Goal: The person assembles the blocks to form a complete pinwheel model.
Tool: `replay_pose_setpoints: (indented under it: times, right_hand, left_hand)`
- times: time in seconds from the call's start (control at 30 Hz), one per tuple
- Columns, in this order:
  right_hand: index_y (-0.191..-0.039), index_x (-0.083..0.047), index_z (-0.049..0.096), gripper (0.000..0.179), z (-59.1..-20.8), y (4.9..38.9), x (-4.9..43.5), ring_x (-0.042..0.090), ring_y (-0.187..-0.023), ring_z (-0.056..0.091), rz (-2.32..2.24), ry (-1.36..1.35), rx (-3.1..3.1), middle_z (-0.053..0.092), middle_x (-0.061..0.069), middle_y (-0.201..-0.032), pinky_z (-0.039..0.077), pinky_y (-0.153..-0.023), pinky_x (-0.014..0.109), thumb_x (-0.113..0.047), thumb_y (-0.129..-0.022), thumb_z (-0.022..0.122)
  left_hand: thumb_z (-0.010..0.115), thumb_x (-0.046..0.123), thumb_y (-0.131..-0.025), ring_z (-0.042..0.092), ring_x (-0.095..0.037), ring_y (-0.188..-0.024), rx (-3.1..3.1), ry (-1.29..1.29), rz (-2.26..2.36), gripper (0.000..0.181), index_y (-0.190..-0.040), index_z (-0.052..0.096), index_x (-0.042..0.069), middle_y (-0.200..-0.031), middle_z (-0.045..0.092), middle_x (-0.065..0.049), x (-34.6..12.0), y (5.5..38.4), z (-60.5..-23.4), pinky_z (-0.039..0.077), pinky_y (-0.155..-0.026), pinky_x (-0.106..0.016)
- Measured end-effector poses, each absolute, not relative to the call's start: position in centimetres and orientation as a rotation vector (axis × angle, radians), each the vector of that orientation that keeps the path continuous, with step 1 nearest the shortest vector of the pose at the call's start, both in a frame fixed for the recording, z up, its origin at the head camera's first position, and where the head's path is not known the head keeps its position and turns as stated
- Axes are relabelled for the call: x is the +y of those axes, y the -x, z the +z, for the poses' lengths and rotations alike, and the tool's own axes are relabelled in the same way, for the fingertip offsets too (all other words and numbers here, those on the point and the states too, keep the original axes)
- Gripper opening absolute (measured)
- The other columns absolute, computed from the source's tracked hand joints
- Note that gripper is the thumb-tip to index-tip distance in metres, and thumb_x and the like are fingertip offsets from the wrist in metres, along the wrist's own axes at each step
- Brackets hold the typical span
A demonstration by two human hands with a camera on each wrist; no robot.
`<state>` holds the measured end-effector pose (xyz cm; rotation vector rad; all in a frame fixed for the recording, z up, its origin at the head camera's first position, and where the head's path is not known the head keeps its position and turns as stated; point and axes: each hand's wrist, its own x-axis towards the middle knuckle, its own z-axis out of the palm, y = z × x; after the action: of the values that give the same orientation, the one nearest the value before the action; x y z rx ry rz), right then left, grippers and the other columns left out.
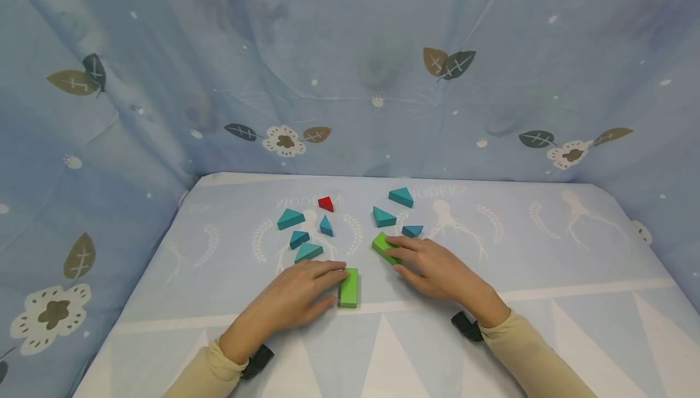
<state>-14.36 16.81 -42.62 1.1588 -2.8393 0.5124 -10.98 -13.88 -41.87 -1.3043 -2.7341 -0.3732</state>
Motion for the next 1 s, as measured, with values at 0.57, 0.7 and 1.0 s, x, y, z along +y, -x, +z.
replay_pose_setpoints:
  times: [0.57,0.7,1.0]
  right_hand:
    - [-0.130,-0.013,0.064,0.035,-42.9,14.4,16.7,0.026,-0.125,0.057,0.557,-1.178,-2.841,0.052,0.005,-0.144,0.050,-0.100,0.043,-0.027,-0.099,0.059]
    - [-0.132,-0.013,0.062,0.036,-42.8,14.4,16.7,0.025,-0.127,0.056,0.565,-1.174,-2.855,0.050,0.006,-0.145,0.050,-0.100,0.042,-0.028,-0.099,0.057]
    - [-0.133,-0.012,0.062,0.036,-42.6,14.4,16.5,0.024,-0.126,0.056,0.568,-1.167,-2.856,0.050,0.007,-0.144,0.052,-0.098,0.040,-0.026,-0.099,0.057]
  left_hand:
    - [0.071,0.029,-0.090,0.060,-0.014,-0.120,-2.751,1.314,-0.366,0.035,-0.120,0.070,0.012,-0.130,0.063,0.001,-13.1,10.5,-42.0,0.051,-0.099,-0.033]
    - [0.075,0.026,-0.087,0.063,-0.015,-0.114,-2.710,1.330,-0.375,0.028,-0.111,0.073,0.012,-0.123,0.066,0.000,-12.9,10.5,-41.8,0.052,-0.098,-0.032]
    - [0.077,0.025,-0.085,0.065,-0.017,-0.111,-2.700,1.329,-0.394,0.027,-0.107,0.075,0.009,-0.118,0.068,-0.002,-12.5,10.6,-41.5,0.053,-0.096,-0.033]
